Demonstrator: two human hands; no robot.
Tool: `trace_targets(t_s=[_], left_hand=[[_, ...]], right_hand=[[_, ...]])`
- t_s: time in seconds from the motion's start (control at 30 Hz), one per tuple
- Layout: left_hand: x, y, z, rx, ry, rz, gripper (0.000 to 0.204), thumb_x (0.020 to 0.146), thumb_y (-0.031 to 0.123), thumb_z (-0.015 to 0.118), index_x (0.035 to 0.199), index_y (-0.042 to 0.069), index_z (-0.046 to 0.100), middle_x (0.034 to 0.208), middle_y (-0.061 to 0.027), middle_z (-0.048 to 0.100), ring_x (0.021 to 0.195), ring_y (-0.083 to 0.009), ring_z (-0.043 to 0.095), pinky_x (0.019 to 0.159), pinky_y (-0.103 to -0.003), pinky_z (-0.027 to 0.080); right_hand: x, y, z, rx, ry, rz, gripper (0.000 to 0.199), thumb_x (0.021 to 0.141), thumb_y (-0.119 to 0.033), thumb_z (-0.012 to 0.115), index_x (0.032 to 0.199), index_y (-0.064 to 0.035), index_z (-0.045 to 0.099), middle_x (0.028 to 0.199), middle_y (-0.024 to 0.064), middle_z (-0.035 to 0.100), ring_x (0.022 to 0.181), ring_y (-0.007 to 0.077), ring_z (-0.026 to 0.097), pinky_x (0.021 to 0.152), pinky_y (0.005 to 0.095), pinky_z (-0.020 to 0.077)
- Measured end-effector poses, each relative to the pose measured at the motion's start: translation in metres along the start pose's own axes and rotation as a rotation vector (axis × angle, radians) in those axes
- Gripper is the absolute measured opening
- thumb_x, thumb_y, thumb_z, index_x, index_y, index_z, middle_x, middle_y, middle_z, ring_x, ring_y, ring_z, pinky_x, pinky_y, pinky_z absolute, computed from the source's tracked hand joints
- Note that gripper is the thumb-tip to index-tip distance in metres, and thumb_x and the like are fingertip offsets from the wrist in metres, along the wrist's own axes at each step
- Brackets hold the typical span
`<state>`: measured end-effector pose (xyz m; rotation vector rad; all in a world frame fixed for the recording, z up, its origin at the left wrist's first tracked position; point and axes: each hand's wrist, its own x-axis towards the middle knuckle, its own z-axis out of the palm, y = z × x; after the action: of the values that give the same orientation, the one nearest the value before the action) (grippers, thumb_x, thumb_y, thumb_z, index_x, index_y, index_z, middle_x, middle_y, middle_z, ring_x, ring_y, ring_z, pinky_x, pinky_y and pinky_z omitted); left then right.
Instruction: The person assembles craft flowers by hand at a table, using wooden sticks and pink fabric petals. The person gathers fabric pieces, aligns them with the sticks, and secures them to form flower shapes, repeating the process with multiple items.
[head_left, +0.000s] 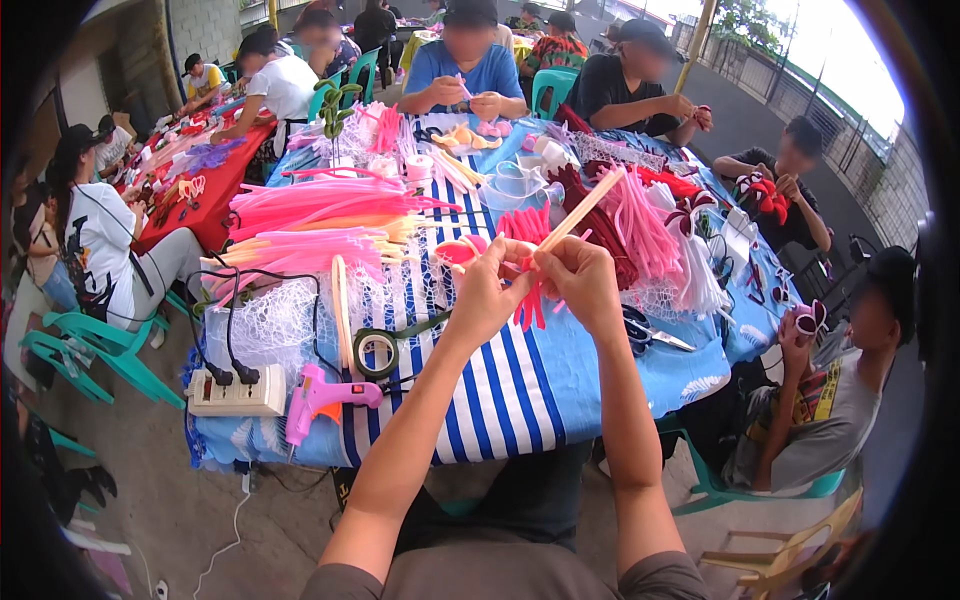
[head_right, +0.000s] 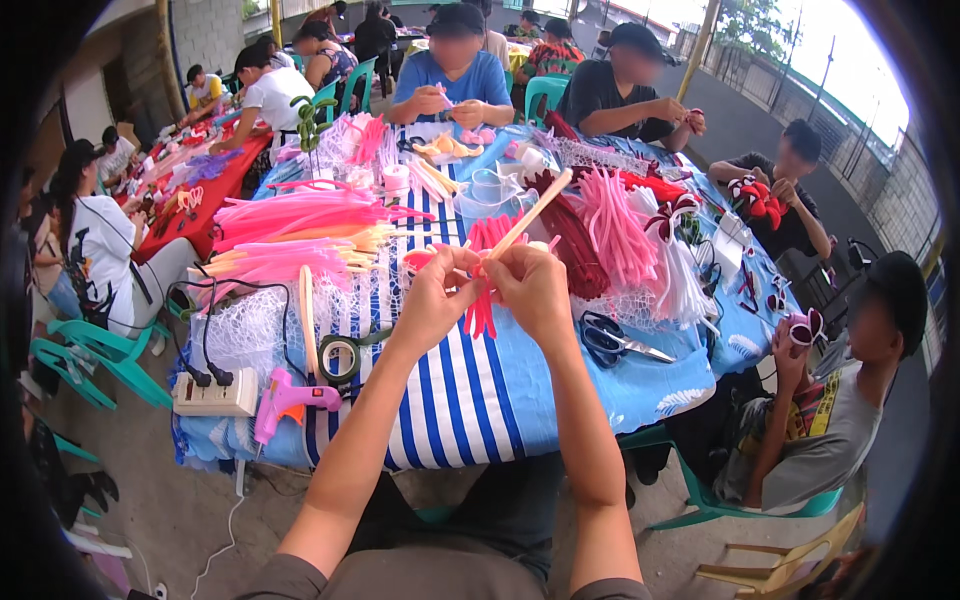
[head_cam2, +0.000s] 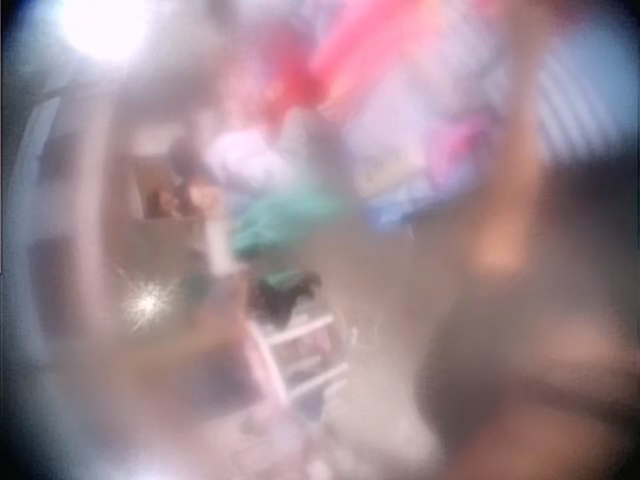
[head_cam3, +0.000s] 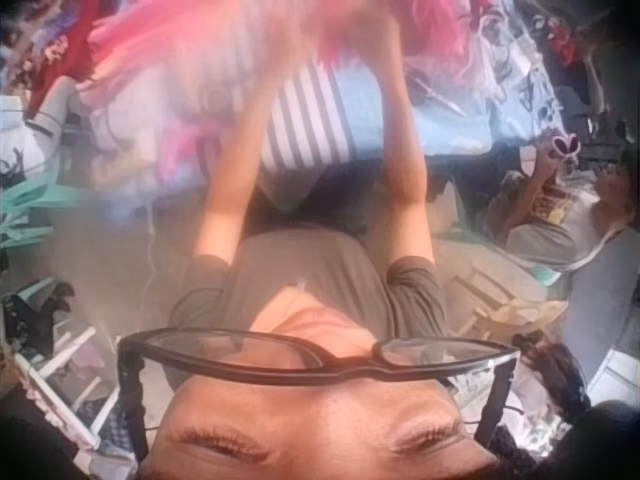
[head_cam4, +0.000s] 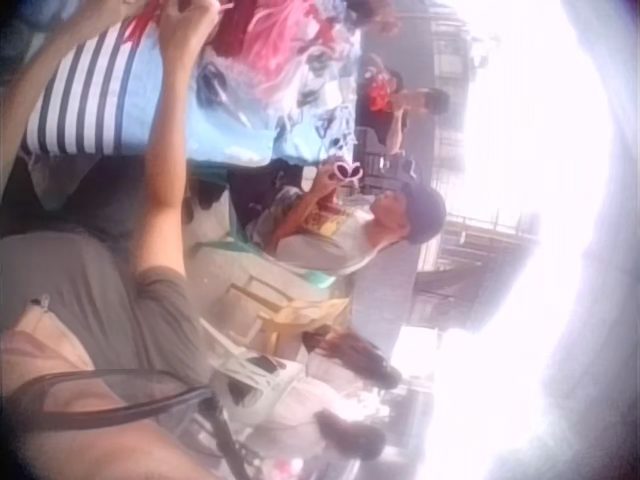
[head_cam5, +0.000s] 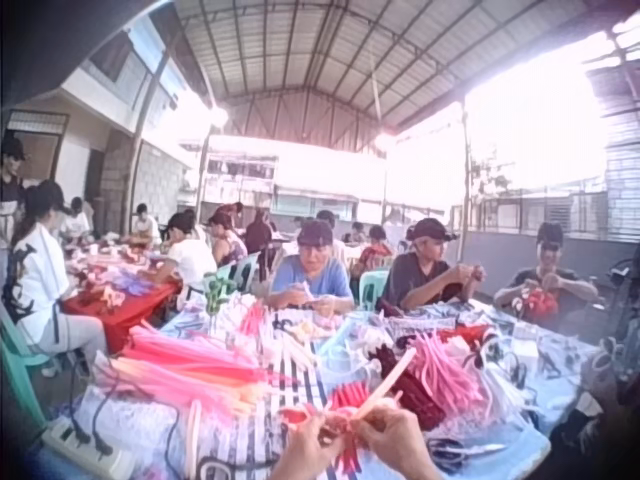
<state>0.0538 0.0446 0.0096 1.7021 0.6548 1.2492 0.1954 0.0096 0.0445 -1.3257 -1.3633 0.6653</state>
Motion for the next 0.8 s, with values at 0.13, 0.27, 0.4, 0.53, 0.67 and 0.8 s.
trace_targets(t_s=[0.13, 0.27, 0.4, 0.53, 0.67, 0.8], left_hand=[[0.000, -0.005, 0.000, -0.005, 0.043, 0.018, 0.017, 0.083, 0.001, 0.064, 0.100, 0.002, 0.058, 0.084, -0.0022, 0.061, 0.072, -0.0077, 0.058, 0.062, -0.022, 0.049], [-0.001, -0.008, -0.002, 0.044, 0.051, 0.079, 0.019, 0.083, -0.002, 0.063, 0.101, 0.001, 0.061, 0.084, -0.0049, 0.065, 0.074, -0.0100, 0.063, 0.063, -0.023, 0.051], [-0.002, -0.009, 0.002, 0.122, 0.054, 0.180, 0.013, 0.081, -0.002, 0.065, 0.094, -0.001, 0.063, 0.088, -0.0071, 0.066, 0.075, -0.0130, 0.066, 0.065, -0.025, 0.052], [-0.002, -0.006, 0.002, 0.090, 0.007, 0.072, 0.017, 0.079, -0.002, 0.066, 0.096, -0.001, 0.063, 0.088, -0.0092, 0.066, 0.074, -0.0141, 0.066, 0.067, -0.026, 0.052], [-0.003, 0.007, 0.005, 0.090, 0.007, 0.080, 0.028, 0.078, -0.004, 0.065, 0.105, 0.002, 0.058, 0.088, -0.0090, 0.065, 0.079, -0.0150, 0.065, 0.068, -0.026, 0.053], [-0.003, 0.000, -0.001, 0.069, -0.033, 0.118, 0.034, 0.077, -0.006, 0.065, 0.109, 0.003, 0.057, 0.084, -0.0058, 0.062, 0.078, -0.0132, 0.062, 0.068, -0.026, 0.052]], right_hand=[[0.002, 0.005, 0.004, 0.014, -0.006, -0.012, 0.015, 0.084, -0.010, 0.064, 0.088, 0.0038, 0.068, 0.064, 0.0051, 0.064, 0.054, 0.0065, 0.058, 0.048, 0.0215, 0.0456], [0.000, 0.004, 0.006, 0.006, 0.024, -0.038, 0.014, 0.085, -0.010, 0.064, 0.083, 0.0031, 0.068, 0.064, 0.0047, 0.064, 0.055, 0.0070, 0.059, 0.048, 0.0214, 0.0464], [-0.003, 0.008, 0.005, 0.036, 0.055, -0.032, 0.012, 0.085, -0.007, 0.063, 0.081, 0.0034, 0.066, 0.066, 0.0049, 0.064, 0.057, 0.0074, 0.059, 0.050, 0.0218, 0.0478], [0.000, 0.012, 0.002, 0.032, 0.044, -0.037, 0.012, 0.086, -0.007, 0.062, 0.081, 0.0032, 0.066, 0.069, 0.0055, 0.065, 0.059, 0.0074, 0.060, 0.051, 0.0213, 0.0477], [0.001, 0.011, 0.002, 0.001, 0.081, -0.086, 0.011, 0.085, -0.006, 0.062, 0.083, 0.0035, 0.067, 0.070, 0.0066, 0.066, 0.061, 0.0085, 0.061, 0.052, 0.0228, 0.0481], [0.000, 0.013, 0.005, -0.039, 0.092, -0.090, 0.009, 0.084, -0.004, 0.063, 0.082, 0.0041, 0.066, 0.069, 0.0074, 0.066, 0.061, 0.0093, 0.062, 0.051, 0.0236, 0.0484]])
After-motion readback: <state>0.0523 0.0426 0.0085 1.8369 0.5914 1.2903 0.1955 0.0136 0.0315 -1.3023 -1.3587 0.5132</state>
